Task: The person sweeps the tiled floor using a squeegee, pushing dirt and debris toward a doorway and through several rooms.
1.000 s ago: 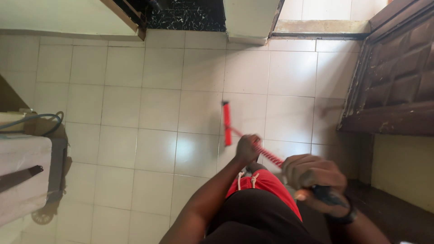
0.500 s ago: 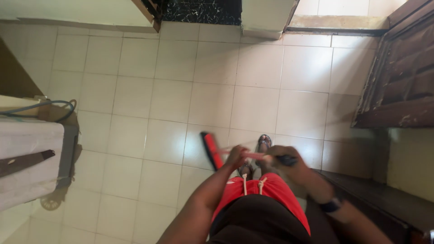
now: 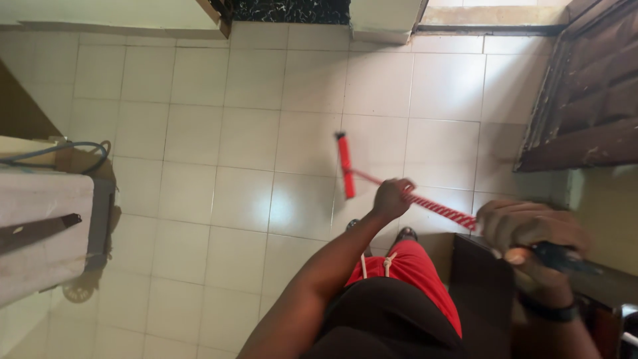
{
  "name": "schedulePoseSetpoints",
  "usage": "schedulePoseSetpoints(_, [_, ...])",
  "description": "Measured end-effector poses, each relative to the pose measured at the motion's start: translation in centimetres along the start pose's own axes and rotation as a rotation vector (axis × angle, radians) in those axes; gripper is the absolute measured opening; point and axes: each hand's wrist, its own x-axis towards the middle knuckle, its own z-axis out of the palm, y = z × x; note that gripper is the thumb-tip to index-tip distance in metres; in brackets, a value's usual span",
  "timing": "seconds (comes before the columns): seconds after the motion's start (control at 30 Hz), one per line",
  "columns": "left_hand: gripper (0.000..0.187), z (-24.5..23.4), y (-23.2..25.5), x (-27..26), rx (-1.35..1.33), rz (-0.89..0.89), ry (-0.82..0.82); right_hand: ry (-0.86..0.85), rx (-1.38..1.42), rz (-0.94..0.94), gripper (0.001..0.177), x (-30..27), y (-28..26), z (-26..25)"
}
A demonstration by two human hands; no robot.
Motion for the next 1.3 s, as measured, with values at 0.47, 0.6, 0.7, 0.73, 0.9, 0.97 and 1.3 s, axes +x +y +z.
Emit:
schedulePoseSetpoints(0.47, [0.008, -0.8, -7.4, -20.3, 0.257, -0.315, -0.128, -0.299, -0.122, 0.930, 0.018, -11.2, 11.6, 1.5])
schedulePoseSetpoints(0.6, [0.022, 7.0, -5.8, -13.9, 0.184, 0.038, 0.096, -0.107, 0.018, 1.009, 0.007, -10.3, 9.5, -5.1])
schedulePoseSetpoints(0.7, [0.015, 13.1, -3.9, -6.8, -0.050, -0.175, 0.025, -0.118, -0.209, 0.643, 0.008, -8.7, 6.6, -10.0])
schedulePoseSetpoints(0.73, [0.018, 15.0, -3.1, -4.5, -0.103, -0.136, 0.065, -0.123, -0.304, 0.639, 0.004, -8.1, 5.2, -11.3])
schedulePoseSetpoints(0.9, [0.020, 19.5, 1.8, 4.3, -0.259, -0.053, 0.130, -0.121, -0.516, 0.565, 0.013, -4.6, -1.6, -13.8])
schedulePoseSetpoints(0.97, [0.012, 18.9, 4.4, 5.6, -0.295, -0.057, 0.061, -0.064, -0.570, 0.548, 0.014, -3.7, -4.2, -13.9])
schedulePoseSetpoints(1.3, [0.041, 11.8, 6.9, -5.5, -0.003, -0.053, 0.157, -0.049, 0.145, 0.125, 0.025, -8.7, -5.7, -10.8])
